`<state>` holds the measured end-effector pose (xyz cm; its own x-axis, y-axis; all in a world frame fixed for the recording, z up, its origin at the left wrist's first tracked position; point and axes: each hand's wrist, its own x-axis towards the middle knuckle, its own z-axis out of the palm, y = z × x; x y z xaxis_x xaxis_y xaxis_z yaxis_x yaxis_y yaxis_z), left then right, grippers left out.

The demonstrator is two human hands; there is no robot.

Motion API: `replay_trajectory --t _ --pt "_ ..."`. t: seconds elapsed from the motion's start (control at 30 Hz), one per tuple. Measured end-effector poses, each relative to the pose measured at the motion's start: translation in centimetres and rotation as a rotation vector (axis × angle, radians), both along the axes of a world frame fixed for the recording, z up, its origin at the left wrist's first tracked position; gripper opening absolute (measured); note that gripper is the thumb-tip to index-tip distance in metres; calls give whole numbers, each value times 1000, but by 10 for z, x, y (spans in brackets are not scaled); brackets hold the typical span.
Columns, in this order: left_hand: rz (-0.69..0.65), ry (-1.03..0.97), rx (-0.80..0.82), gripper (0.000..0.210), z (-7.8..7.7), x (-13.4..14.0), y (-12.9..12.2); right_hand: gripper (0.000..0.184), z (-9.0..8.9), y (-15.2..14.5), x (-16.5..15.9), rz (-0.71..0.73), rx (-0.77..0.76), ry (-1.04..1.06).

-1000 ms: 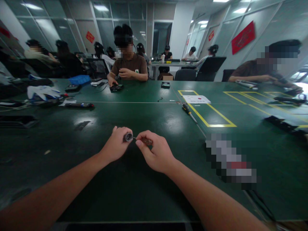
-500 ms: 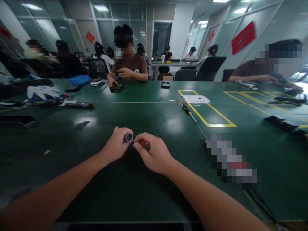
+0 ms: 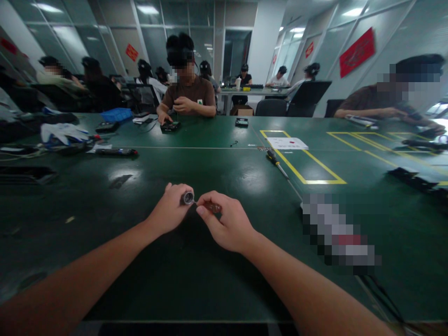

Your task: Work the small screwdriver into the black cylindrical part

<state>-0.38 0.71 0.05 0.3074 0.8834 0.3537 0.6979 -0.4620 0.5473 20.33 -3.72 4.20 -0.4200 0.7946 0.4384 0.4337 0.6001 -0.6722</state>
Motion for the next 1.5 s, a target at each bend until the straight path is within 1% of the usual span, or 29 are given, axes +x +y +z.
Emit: replay_trajectory --t 0.17,0.33,0.53,0.7,1.0,1.5 --pt "-23 1 -10 11 1 1 -1 8 3 -1 -1 -10 9 -10" --pt "7 10 3 11 1 1 -2 8 1 -1 0 -21 15 -1" --pt "-15 21 10 12 1 2 -3 7 0 0 0 -11 29 -5" --pt "0 17 14 12 1 1 -2 7 -2 1 1 0 21 6" --pt "-19 6 -11 13 0 -1 -1 7 0 0 -1 16 21 -12" --pt "-12 -2 10 14 1 0 -1 7 3 0 -1 -2 10 -33"
